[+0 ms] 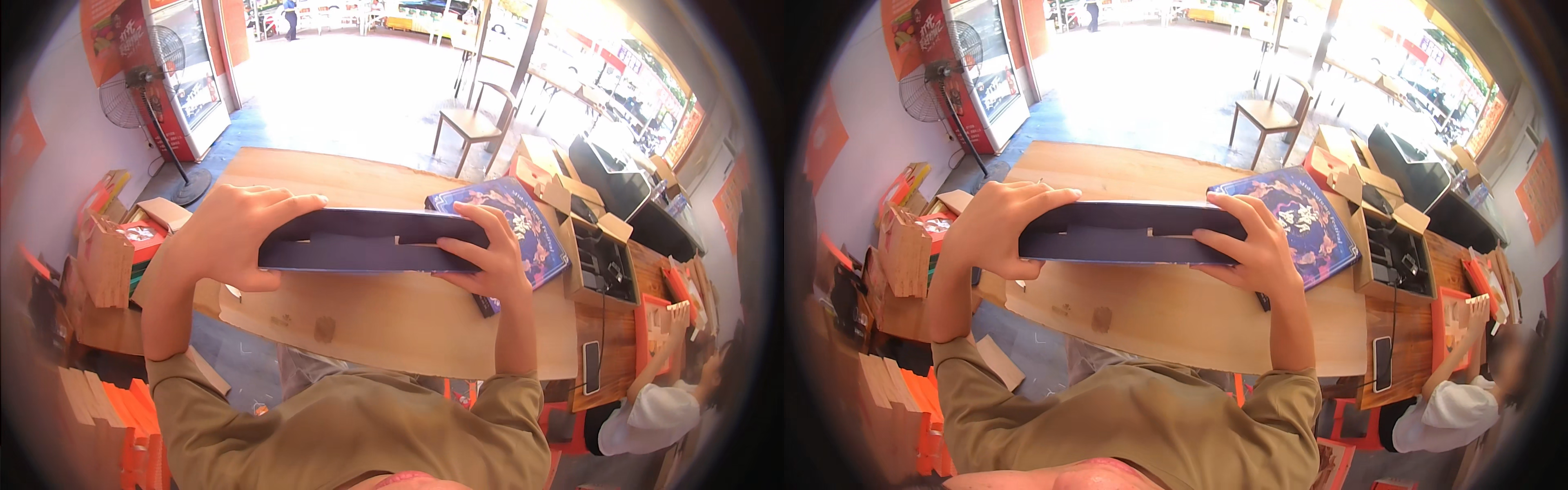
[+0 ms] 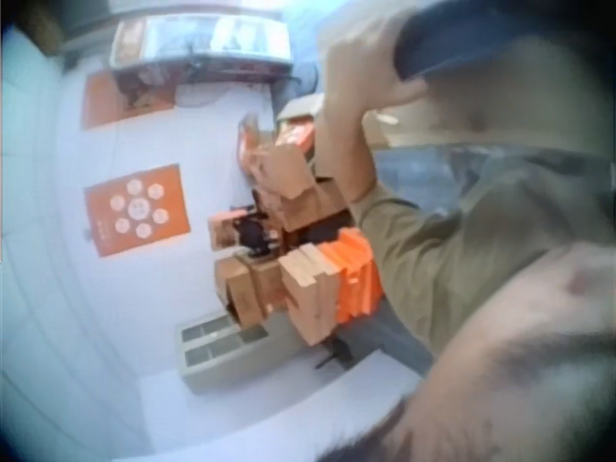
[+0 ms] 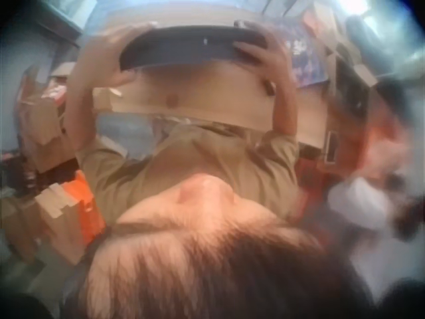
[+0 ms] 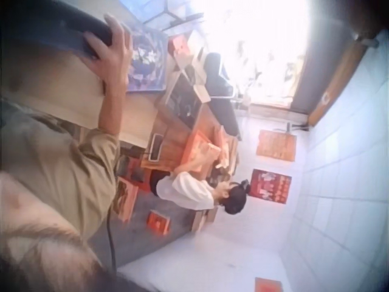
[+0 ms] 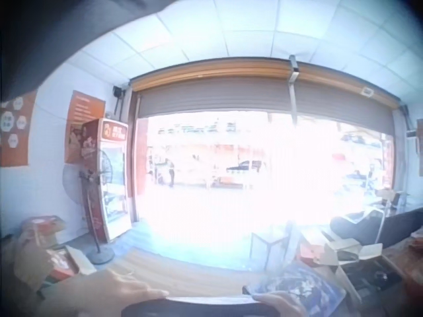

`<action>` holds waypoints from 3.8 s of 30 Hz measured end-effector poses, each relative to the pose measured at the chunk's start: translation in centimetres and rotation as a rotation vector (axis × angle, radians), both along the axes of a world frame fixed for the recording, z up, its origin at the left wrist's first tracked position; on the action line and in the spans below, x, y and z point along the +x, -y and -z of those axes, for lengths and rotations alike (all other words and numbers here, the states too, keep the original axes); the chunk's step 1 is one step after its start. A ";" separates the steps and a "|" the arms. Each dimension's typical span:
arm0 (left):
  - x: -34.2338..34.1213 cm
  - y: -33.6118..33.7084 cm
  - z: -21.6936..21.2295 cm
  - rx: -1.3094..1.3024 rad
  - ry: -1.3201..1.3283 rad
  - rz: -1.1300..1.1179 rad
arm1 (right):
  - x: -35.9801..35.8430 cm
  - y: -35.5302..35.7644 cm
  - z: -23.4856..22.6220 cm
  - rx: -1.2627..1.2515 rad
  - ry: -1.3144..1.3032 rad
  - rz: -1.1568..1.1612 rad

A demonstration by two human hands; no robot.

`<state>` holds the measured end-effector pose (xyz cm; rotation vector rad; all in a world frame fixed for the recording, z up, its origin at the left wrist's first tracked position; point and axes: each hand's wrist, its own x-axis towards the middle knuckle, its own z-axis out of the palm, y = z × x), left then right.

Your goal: The person assembles a decorative box by inserting a tray into a sleeve, placing a lid on top, and securing it with a ribbon. The person handles the box components and ribbon by hand on a wooden table.

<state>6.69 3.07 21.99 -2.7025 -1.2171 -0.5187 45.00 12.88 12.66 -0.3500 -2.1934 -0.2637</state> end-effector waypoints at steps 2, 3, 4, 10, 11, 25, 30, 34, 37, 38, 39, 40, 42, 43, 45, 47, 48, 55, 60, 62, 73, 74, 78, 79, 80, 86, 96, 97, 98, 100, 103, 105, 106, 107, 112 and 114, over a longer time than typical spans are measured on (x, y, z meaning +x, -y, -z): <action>-0.1 -0.1 0.5 -0.010 0.002 -0.014 | 0.1 -0.4 0.4 0.057 -0.007 -0.017; -0.1 -0.2 0.6 -0.011 0.003 -0.015 | 0.2 -0.7 0.9 0.027 -0.085 -0.038; 0.0 -0.3 0.7 0.005 0.014 -0.011 | 0.4 -1.0 1.8 -0.002 -0.163 -0.059; 0.1 0.0 1.2 0.039 0.009 -0.003 | 2.0 -2.0 5.0 0.152 -0.232 -0.009; 0.1 -0.1 1.4 0.046 0.015 0.014 | 2.0 -1.8 4.9 0.156 -0.225 -0.009; 1.2 -0.3 1.7 0.028 0.005 0.002 | 1.2 -2.4 6.9 0.013 -0.402 -0.132; 1.1 -0.5 2.1 0.072 -0.003 0.017 | 1.9 -3.0 7.9 0.039 -0.380 -0.100; 1.8 -0.3 2.8 0.105 -0.035 0.003 | 1.8 -2.7 8.4 0.072 -0.364 -0.065; 5.7 -0.2 3.9 0.215 -0.144 -0.012 | 0.9 -3.0 8.4 0.073 -0.364 -0.102; 7.5 -0.5 4.6 0.241 -0.180 0.004 | 0.5 -3.1 8.3 0.075 -0.354 -0.119; 9.1 -0.9 5.3 0.269 -0.212 0.023 | 0.2 -3.1 8.2 0.081 -0.357 -0.136; 10.3 -1.3 5.9 0.276 -0.214 0.031 | -0.2 -3.2 8.0 0.088 -0.357 -0.162; 11.8 -2.4 6.6 0.297 -0.225 0.049 | -0.5 -3.4 7.9 0.111 -0.364 -0.187; 11.7 -2.8 6.6 0.290 -0.231 0.059 | -0.4 -3.5 8.0 0.126 -0.370 -0.186; 11.3 -3.4 6.7 0.271 -0.251 0.086 | -0.3 -3.5 8.1 0.139 -0.351 -0.174; 11.0 -3.2 5.9 0.242 -0.288 0.098 | -0.2 -3.3 8.0 0.134 -0.300 -0.153; 11.0 -3.1 5.5 0.230 -0.300 0.104 | -0.2 -3.2 7.9 0.131 -0.305 -0.154; 12.0 -3.7 5.3 0.216 -0.194 0.117 | -0.5 -3.1 7.2 0.166 -0.299 -0.129; 13.2 -4.0 5.2 0.174 -0.262 0.122 | -0.9 -4.0 8.3 0.153 -0.390 -0.186; 13.0 -4.2 5.3 0.173 -0.265 0.134 | -1.0 -4.4 8.7 0.135 -0.431 -0.208; 12.8 -4.5 5.3 0.191 -0.224 0.143 | -0.7 -3.6 8.0 0.180 -0.308 -0.110; 12.9 -4.5 5.5 0.176 -0.222 0.138 | -0.8 -3.6 7.9 0.187 -0.307 -0.121; 12.5 -4.9 6.5 0.157 -0.232 0.142 | -0.6 -4.0 8.3 0.129 -0.304 -0.158; 12.3 -5.0 6.5 0.150 -0.244 0.143 | -0.7 -4.3 8.7 0.097 -0.326 -0.185; 12.2 -5.0 6.5 0.143 -0.257 0.144 | -0.7 -4.5 9.1 0.065 -0.349 -0.212; 12.0 -4.8 6.0 0.116 -0.194 0.149 | -0.9 -4.4 8.5 0.150 -0.298 -0.192; 12.1 -5.2 6.4 0.029 -0.088 0.146 | -1.0 -3.2 7.5 0.202 -0.192 -0.114; 12.1 -5.2 6.4 0.025 -0.096 0.142 | -0.9 -3.2 7.3 0.199 -0.164 -0.118; 12.1 -5.2 6.4 0.022 -0.103 0.137 | -0.9 -3.2 7.3 0.195 -0.137 -0.122; 12.1 -5.1 6.5 0.026 -0.115 0.125 | -0.7 -3.2 7.4 0.166 -0.138 -0.116; 12.2 -5.1 6.6 0.064 -0.134 0.111 | -0.9 -4.3 8.8 0.094 -0.284 -0.210; 12.2 -5.0 7.0 0.110 -0.140 0.104 | -1.0 -4.7 9.2 0.039 -0.358 -0.255; 12.1 -4.9 7.3 0.120 -0.139 0.088 | -1.0 -4.7 9.1 0.012 -0.358 -0.252; 12.0 -4.9 7.6 0.130 -0.138 0.073 | -1.1 -4.7 9.0 -0.014 -0.358 -0.249; 12.2 -4.7 8.3 0.134 -0.161 0.022 | -1.2 -5.6 9.7 -0.001 -0.332 -0.267; 12.2 -4.5 8.7 0.123 -0.197 -0.005 | -1.5 -6.1 10.3 0.008 -0.361 -0.310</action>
